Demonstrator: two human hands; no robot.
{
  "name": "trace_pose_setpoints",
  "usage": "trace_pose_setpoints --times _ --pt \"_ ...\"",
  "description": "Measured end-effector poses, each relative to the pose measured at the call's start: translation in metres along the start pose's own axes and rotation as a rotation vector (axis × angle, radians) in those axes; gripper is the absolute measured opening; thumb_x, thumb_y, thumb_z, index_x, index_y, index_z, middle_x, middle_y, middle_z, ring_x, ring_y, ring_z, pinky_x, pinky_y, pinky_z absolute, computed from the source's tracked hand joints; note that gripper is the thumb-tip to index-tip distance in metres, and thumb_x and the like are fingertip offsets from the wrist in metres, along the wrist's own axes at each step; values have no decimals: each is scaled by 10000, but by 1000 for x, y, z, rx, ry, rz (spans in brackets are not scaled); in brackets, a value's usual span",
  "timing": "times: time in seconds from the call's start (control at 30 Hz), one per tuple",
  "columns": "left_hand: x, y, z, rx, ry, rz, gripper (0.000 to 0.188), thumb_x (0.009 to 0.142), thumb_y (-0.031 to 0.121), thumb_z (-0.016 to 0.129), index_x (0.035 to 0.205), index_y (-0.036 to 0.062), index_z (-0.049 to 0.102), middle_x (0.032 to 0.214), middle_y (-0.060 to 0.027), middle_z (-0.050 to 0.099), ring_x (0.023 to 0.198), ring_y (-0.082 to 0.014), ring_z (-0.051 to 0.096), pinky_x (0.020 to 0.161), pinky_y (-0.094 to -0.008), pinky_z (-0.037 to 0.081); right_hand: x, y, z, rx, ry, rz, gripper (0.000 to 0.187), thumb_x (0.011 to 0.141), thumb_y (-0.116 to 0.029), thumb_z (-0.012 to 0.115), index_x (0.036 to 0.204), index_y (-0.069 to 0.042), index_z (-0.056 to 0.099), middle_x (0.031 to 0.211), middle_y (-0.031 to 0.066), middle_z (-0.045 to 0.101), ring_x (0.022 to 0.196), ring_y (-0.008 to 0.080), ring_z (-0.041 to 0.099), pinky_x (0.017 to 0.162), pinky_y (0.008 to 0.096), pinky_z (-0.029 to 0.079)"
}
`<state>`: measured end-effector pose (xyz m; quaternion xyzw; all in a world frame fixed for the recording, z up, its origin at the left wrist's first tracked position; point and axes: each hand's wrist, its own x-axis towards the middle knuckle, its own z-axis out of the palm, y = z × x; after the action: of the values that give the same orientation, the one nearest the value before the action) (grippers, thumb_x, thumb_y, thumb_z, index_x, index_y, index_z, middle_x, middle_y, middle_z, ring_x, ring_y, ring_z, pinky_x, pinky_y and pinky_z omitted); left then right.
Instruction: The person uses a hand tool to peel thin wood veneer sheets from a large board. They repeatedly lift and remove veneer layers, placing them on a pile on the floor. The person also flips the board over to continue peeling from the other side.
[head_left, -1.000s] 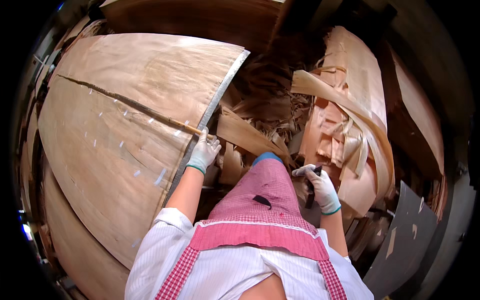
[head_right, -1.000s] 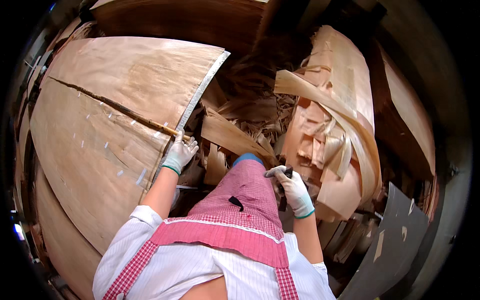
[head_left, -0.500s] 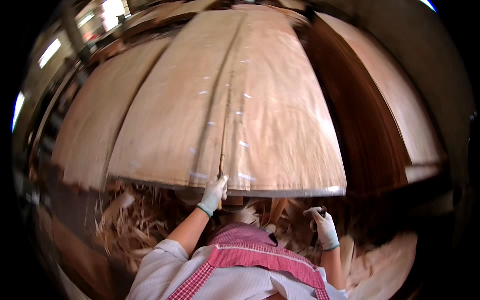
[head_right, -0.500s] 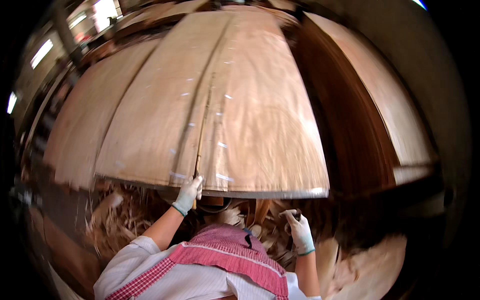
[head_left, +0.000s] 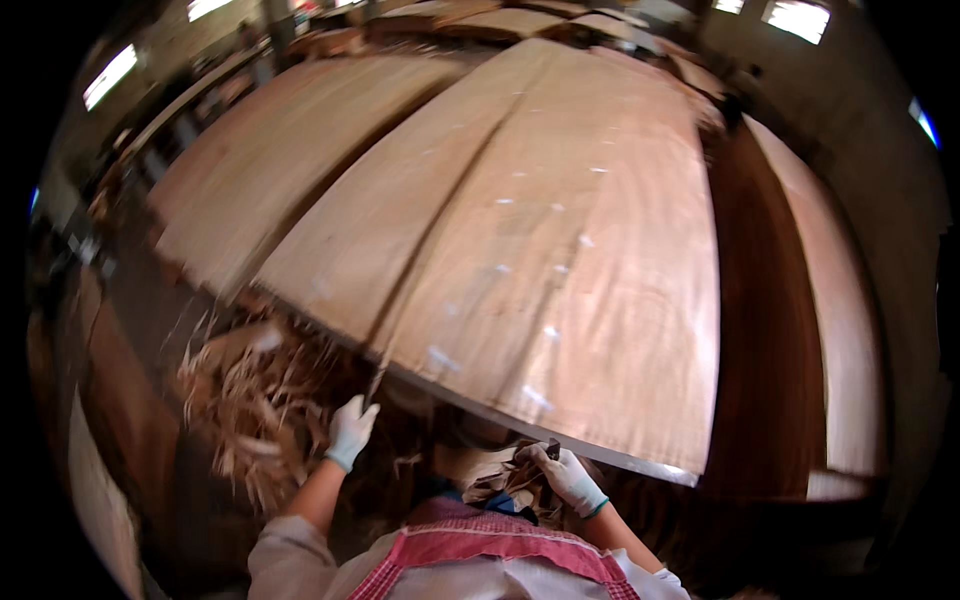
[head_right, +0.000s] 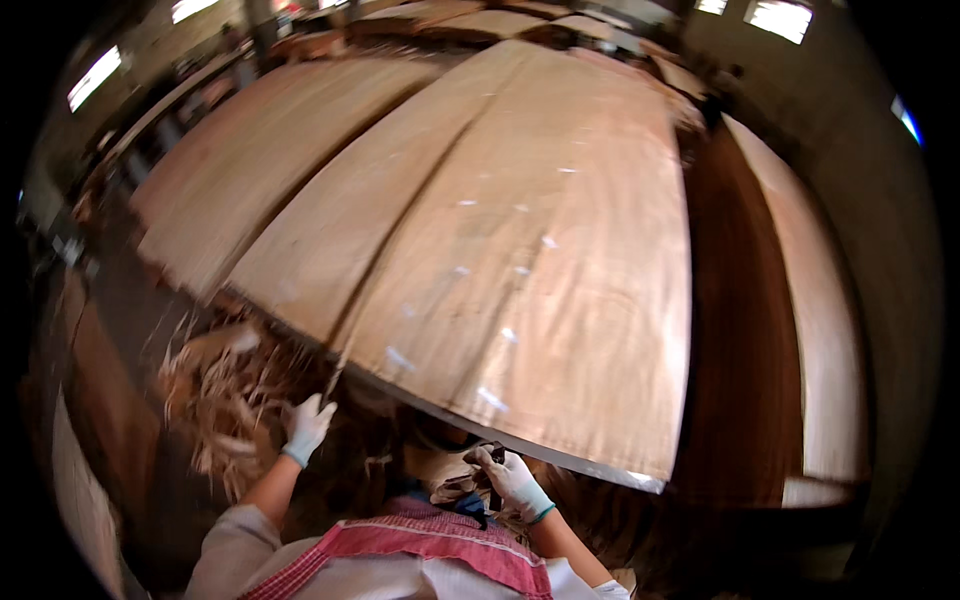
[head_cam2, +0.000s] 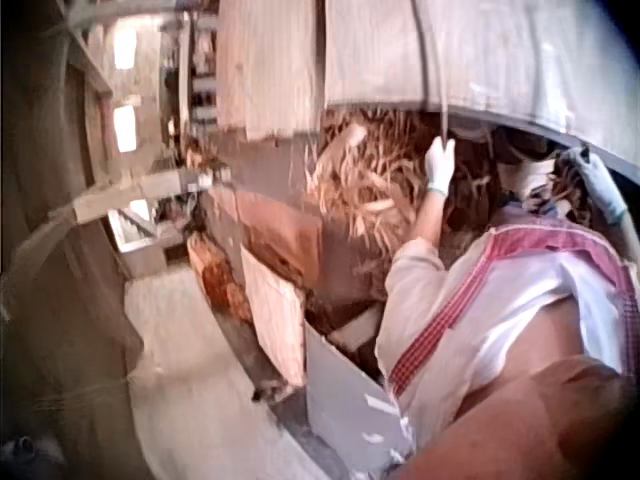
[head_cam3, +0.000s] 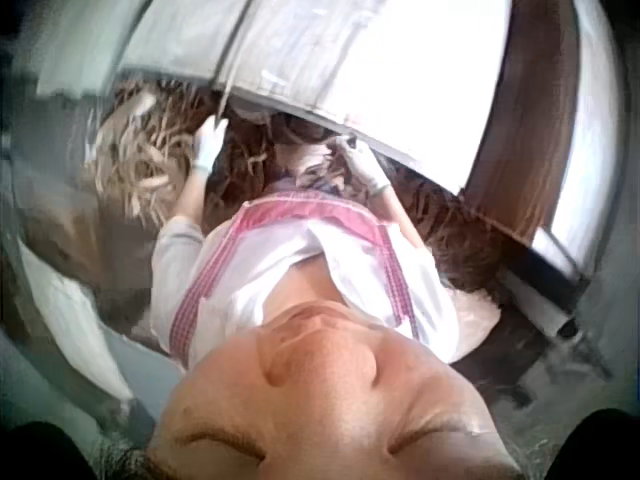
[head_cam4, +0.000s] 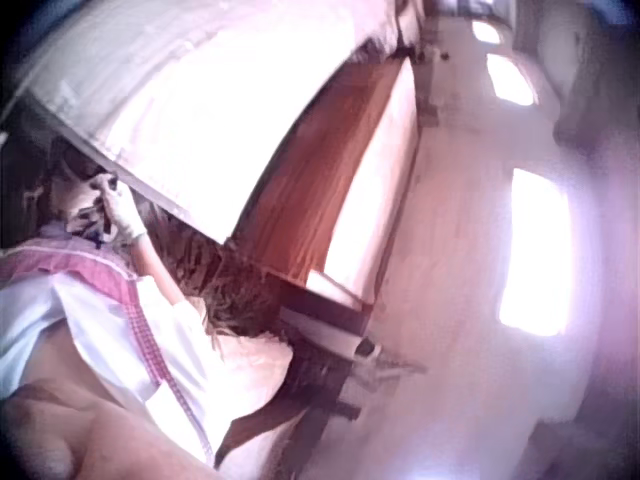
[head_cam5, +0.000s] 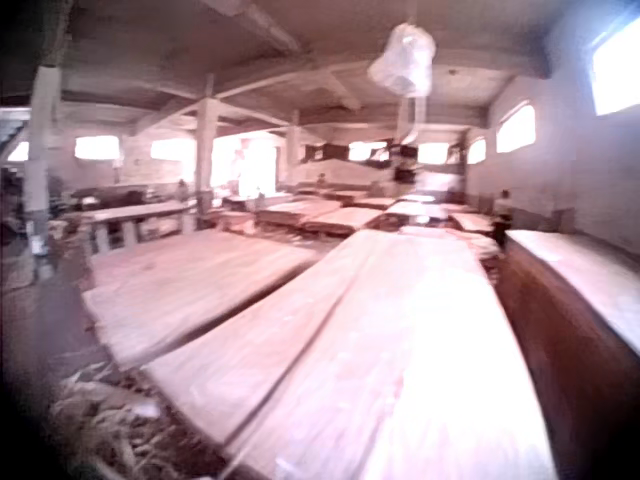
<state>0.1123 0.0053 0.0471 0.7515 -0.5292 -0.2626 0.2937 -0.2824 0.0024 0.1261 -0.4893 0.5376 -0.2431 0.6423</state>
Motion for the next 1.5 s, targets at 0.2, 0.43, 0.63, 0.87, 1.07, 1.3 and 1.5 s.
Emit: trace_pose_setpoints --times 0.2,0.43,0.63,0.87,1.07,1.3,1.5 --pt "77 -33 -34 -60 149 158 311 934 379 538 957 74 593 862 -217 619 843 -444 577 698 -493 463 40 -20 71 19 -174 49 362 995 -324 508 994 -1 671 764 14 647 641 85 555 584 236 451" --pt "269 -145 -150 402 536 -388 705 876 410 595 1405 46 302 1391 -207 425 1279 -346 407 1070 -427 318 57 -51 104 -155 -48 219 271 974 -206 529 953 14 687 840 60 684 749 131 598 660 263 478" --pt "325 -151 -128 362 576 -395 564 825 299 641 1294 41 463 1278 -214 535 1224 -345 482 1092 -442 308 94 -66 119 -109 -161 502 348 955 -299 545 954 22 681 708 106 652 612 201 602 523 363 456" --pt "290 -22 -112 524 516 218 110 778 204 624 767 112 566 694 -92 593 734 -295 589 773 -429 437 236 -139 169 -413 -153 -56 230 921 -262 638 855 -42 621 630 -9 497 568 72 452 498 263 371" --pt "187 74 -48 297 274 676 344 758 78 643 1097 19 627 1120 -116 618 1137 -283 537 1049 -446 376 320 -188 180 156 251 -200 172 911 -207 643 929 -37 619 732 -27 570 570 54 461 498 228 362" --pt "33 -31 -12 -773 -844 -468 423 903 199 649 1254 5 513 1038 -63 643 915 -135 586 834 -281 462 294 -56 2 34 638 -18 154 872 -212 646 800 -79 617 591 3 553 426 113 474 375 273 344" --pt "44 -8 1 -1288 -928 -487 290 971 271 547 1074 7 607 656 12 496 500 -83 457 447 -239 398 254 3 -43 45 757 79 109 875 -118 629 914 -19 650 720 -9 593 609 108 524 537 273 421"
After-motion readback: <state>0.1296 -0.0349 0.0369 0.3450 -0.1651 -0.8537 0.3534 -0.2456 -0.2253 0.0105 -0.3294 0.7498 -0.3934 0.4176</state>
